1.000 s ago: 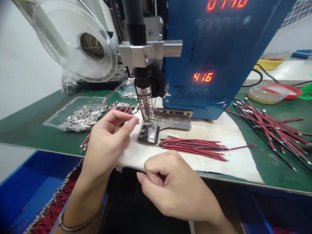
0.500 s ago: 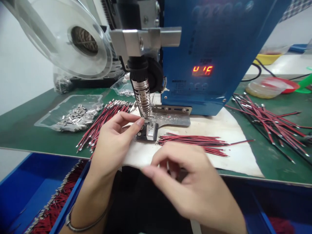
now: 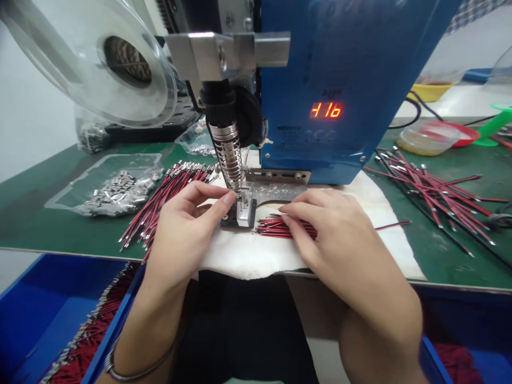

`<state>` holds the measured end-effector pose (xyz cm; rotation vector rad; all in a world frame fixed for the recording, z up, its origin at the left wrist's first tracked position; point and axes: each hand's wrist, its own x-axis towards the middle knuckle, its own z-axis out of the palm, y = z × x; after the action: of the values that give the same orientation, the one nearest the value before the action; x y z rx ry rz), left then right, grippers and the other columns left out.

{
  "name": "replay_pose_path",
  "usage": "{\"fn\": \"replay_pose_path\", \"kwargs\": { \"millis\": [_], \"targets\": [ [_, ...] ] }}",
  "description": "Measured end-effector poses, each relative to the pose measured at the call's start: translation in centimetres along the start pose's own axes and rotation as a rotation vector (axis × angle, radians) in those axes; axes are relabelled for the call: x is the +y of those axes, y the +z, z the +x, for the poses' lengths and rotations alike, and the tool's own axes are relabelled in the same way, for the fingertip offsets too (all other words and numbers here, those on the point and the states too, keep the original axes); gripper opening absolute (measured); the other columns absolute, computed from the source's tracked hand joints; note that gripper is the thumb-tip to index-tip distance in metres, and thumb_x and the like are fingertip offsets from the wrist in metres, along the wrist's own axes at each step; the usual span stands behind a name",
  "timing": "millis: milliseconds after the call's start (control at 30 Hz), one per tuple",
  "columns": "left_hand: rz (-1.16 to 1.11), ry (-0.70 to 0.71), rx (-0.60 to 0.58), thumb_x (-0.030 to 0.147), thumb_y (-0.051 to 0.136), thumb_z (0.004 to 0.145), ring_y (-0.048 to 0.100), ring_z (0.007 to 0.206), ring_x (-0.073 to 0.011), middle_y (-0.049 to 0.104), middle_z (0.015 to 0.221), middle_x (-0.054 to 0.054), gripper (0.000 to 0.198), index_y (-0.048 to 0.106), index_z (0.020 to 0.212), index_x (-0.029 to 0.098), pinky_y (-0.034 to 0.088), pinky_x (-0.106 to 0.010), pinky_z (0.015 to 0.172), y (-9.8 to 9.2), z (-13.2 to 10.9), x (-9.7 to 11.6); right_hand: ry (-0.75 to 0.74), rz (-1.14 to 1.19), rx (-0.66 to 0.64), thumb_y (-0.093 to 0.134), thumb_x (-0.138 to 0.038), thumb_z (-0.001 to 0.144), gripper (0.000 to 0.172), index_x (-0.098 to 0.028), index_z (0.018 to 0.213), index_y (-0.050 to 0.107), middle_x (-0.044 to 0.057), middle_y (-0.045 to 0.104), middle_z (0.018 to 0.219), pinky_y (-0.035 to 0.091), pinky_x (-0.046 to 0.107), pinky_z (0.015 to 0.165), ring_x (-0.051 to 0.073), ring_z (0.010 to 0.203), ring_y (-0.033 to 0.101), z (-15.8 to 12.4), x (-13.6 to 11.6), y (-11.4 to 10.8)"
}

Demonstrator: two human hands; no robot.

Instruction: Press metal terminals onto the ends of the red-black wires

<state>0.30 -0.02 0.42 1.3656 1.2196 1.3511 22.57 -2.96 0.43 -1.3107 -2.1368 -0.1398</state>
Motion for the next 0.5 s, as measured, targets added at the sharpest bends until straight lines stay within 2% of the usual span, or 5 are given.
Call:
{"fn": "replay_pose_path", "kwargs": {
  "millis": [200,500],
  "targets": [
    [-0.008,0.003,0.004,0.03,0.084,0.086,0.058,0.06,-0.0135,0.069,0.074,-0.001,0.015,0.072,0.083,0.022,0.038,-0.025,0.05,0.06,0.07,0.01,0.056,-0.03,0.003,0.058,-0.028,0.107,0.024,-0.022,0.098,0.08,0.008,0.08,0.098,0.054,0.042,0.079,0.025,0.088,0.073,-0.14,0.17,0.75],
    [-0.015,0.001,0.006,0.031,0.084,0.086,0.058,0.061,-0.0138,0.068,0.075,-0.001,0.015,0.072,0.083,0.022,0.037,-0.025,0.049,-0.01,-0.03,-0.01,0.101,0.02,-0.04,0.065,-0.025,0.101,0.021,-0.023,0.091,0.084,0.005,0.08,0.092,0.053,0.037,0.074,0.023,0.082,0.072,0.16,0.28,0.53]
  ]
}}
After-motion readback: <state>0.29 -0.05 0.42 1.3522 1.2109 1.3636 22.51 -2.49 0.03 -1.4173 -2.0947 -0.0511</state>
